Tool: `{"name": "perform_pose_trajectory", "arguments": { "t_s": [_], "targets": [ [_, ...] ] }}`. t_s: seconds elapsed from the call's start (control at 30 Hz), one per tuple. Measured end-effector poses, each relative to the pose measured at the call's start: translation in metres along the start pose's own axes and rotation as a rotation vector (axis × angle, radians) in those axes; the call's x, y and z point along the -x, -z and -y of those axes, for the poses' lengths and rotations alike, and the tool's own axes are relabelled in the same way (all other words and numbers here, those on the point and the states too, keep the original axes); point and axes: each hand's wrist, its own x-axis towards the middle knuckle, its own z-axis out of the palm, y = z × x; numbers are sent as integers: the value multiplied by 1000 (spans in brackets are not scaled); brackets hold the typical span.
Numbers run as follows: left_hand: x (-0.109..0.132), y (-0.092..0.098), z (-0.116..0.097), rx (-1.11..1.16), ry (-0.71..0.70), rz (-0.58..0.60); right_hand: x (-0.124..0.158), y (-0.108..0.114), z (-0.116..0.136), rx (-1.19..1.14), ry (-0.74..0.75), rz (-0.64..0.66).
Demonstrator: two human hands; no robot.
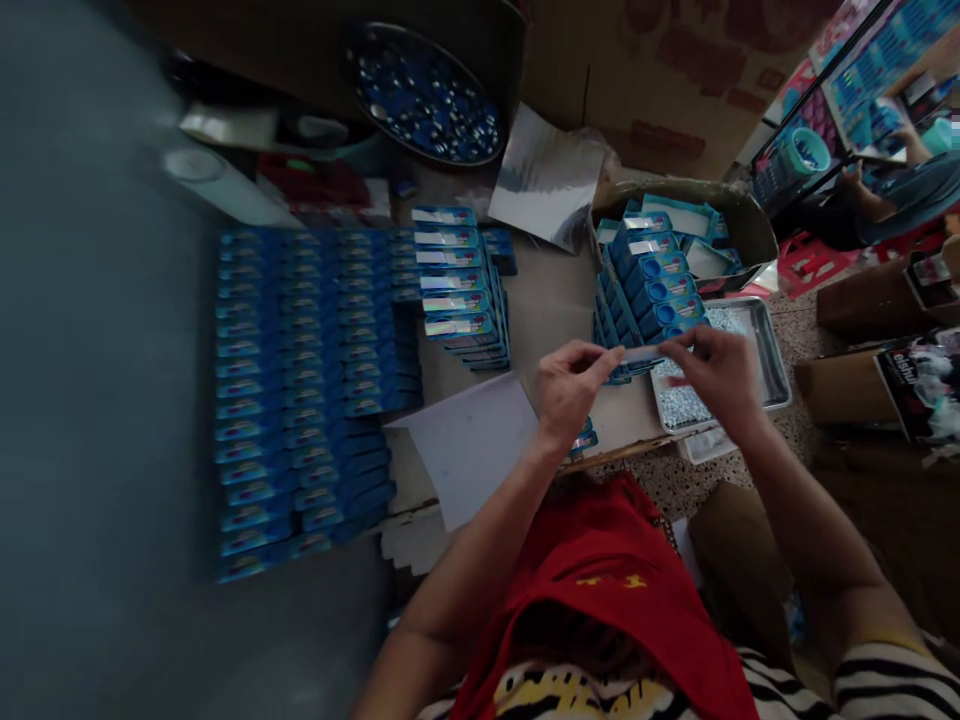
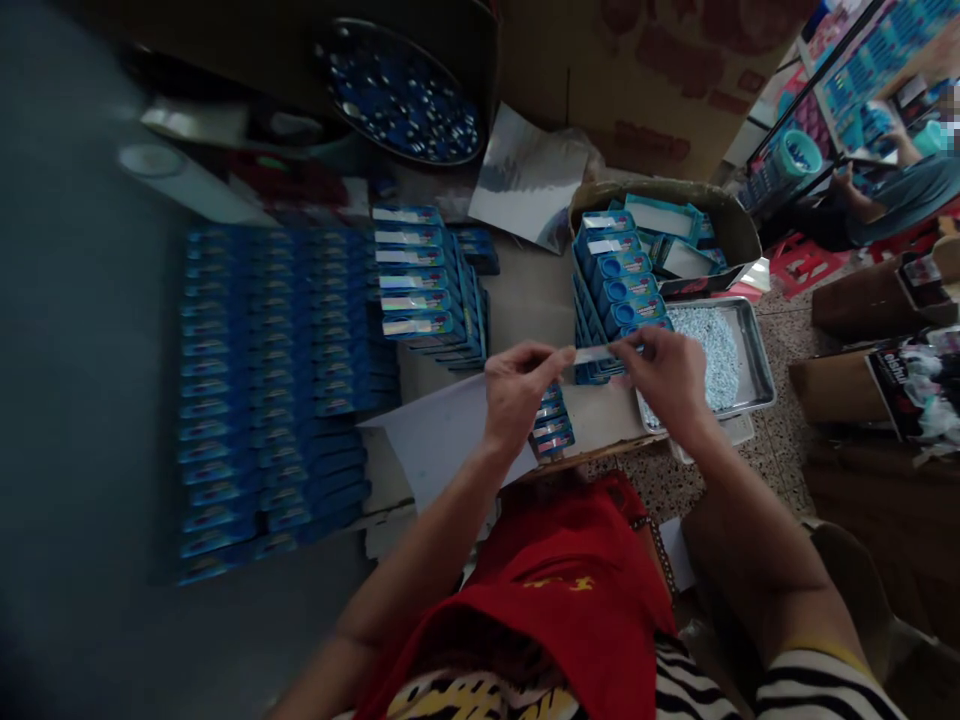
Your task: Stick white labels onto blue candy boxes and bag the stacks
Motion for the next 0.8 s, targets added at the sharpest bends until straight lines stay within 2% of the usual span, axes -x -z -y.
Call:
{"name": "perform_pose_trajectory", "arguments": {
  "t_s": [0.13, 0.23, 0.3, 0.4, 0.6, 0.67, 0.73, 0.8],
  "targets": [
    [-51, -37, -21, 12, -75, -41, -83, 20, 5, 131, 138, 3],
    [-85, -52, -19, 31, -102, -73, -139, 20, -1, 210, 119, 110],
    [-99, -56, -15, 34, -107, -93, -163, 15, -7, 224, 117, 177],
    [-108, -57, -9, 21, -106, -103, -177, 9, -17, 205, 133, 210],
    [-109, -53, 0, -44, -128, -133, -184, 2, -30, 110, 80, 127],
    [-111, -54, 7, -46, -113, -140, -189, 0, -34, 157, 4, 134],
    [-114, -58, 18, 15, -47, -119, -195, -1, -39, 242, -126, 155],
    [-117, -62, 31, 129, 98, -74, -199, 1, -44, 273, -176, 176]
  ]
}}
